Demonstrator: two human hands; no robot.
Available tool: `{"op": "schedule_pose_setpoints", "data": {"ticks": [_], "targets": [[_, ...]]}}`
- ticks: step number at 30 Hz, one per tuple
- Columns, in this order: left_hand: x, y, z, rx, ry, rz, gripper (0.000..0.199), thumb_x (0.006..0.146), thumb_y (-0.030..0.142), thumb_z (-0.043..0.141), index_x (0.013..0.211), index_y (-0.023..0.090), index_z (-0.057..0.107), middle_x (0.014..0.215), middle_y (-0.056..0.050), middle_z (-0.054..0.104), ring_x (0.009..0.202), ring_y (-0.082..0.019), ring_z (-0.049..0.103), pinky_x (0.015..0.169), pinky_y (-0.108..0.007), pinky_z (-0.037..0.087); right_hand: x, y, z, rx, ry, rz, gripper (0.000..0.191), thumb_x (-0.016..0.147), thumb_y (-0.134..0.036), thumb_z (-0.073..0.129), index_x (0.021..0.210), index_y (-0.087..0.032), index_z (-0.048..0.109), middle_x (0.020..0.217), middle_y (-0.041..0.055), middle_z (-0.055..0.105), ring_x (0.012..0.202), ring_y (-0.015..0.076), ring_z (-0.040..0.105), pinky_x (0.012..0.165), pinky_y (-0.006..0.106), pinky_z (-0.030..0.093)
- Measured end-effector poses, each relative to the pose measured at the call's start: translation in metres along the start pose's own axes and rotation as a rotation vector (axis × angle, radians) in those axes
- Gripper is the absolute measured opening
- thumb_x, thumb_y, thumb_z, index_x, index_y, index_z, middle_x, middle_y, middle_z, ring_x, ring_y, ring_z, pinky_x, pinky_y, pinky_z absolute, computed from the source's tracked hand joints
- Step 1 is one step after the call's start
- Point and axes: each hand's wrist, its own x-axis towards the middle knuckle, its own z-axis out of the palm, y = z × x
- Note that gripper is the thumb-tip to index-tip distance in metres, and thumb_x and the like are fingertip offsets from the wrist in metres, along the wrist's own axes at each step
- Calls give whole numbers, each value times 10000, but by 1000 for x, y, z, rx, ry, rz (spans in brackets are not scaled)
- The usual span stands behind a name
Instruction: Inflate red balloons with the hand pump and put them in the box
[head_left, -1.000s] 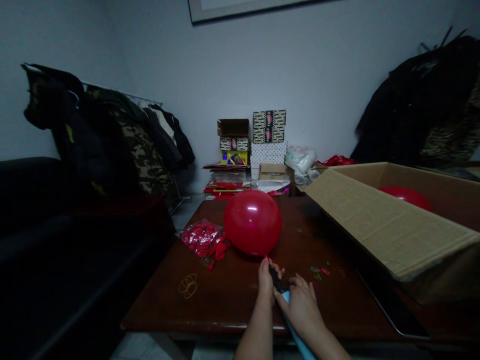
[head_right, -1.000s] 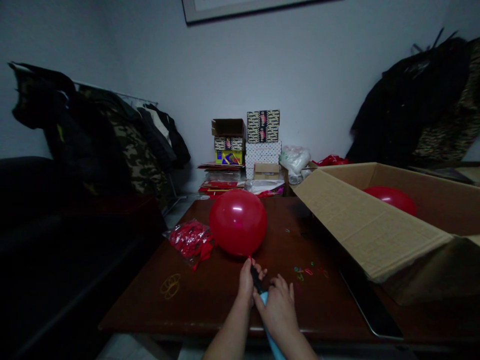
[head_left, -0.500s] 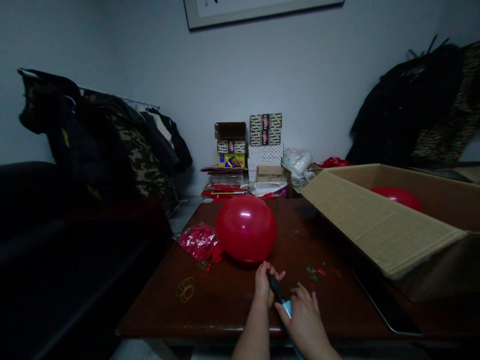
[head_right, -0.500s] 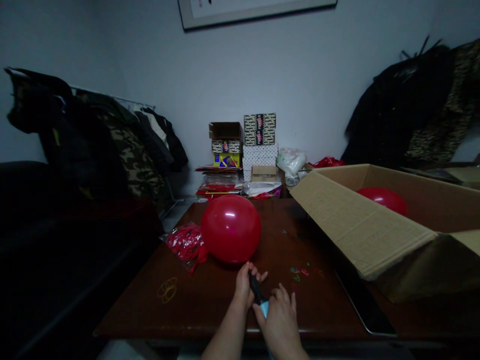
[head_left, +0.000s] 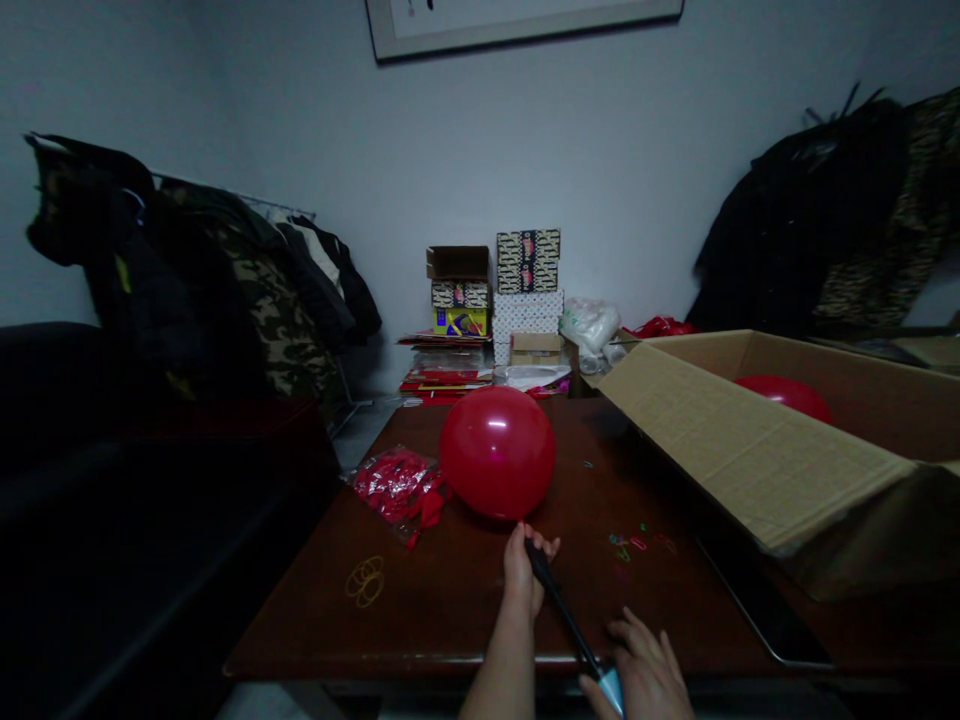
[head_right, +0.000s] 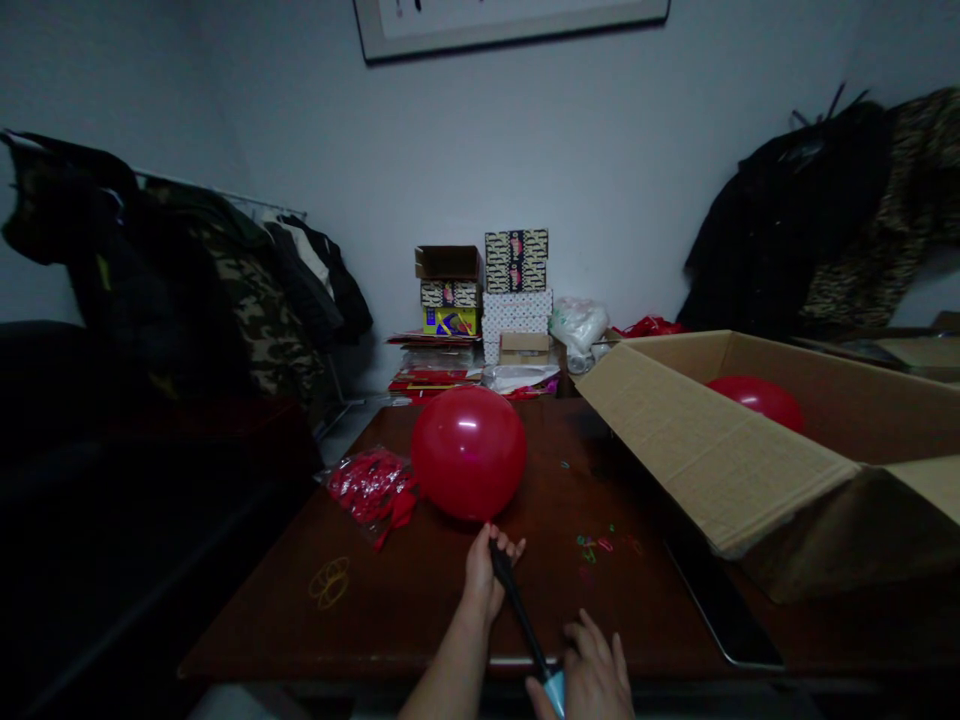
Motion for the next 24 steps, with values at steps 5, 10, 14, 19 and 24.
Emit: {"op": "schedule_pose_setpoints", "data": {"ticks": [5,10,14,19,24], "targets": [[-1,-1,5,84,-10,11,365,652,481,666,657,189,448,533,25,533,585,-180,610,697,-362,471,39,-35,-20,-2,67,41,479,810,-522,411,953,-139,660,1185,142,562,1247,319,365,1051,535,182],[6,-1,2,116,-1,39,404,657,542,632,639,198,420,416,89,438,351,-79,424,685,-389,488,71,-54,-21,14,63,32,443,821,-464,402,981,-133,649,1159,132,568,1239,311,369,1046,526,190],[11,-5,-3,146,-10,72,398,684,550,596,631,201,413,384,100,420,305,-61,359,680,-389,492,69,-51,-12,-21,87,25,453,814,-467,424,1000,-116,643,1153,140,574,1234,316,374,1048,528,183],[8,-8,-3,172,-28,113,348,732,503,561,646,205,404,386,104,431,291,-58,345,679,-373,483,40,-37,-1,-54,116,10,478,798,-505,455,977,-106,648,1138,152,589,1229,328,385,1047,541,190],[4,-6,-2,175,-17,114,341,734,494,559,647,203,404,395,106,432,296,-53,343,682,-360,471,5,-9,11,-49,94,-35,490,765,-582,479,944,-164,666,1144,133,601,1206,339,425,1024,564,243]]}}
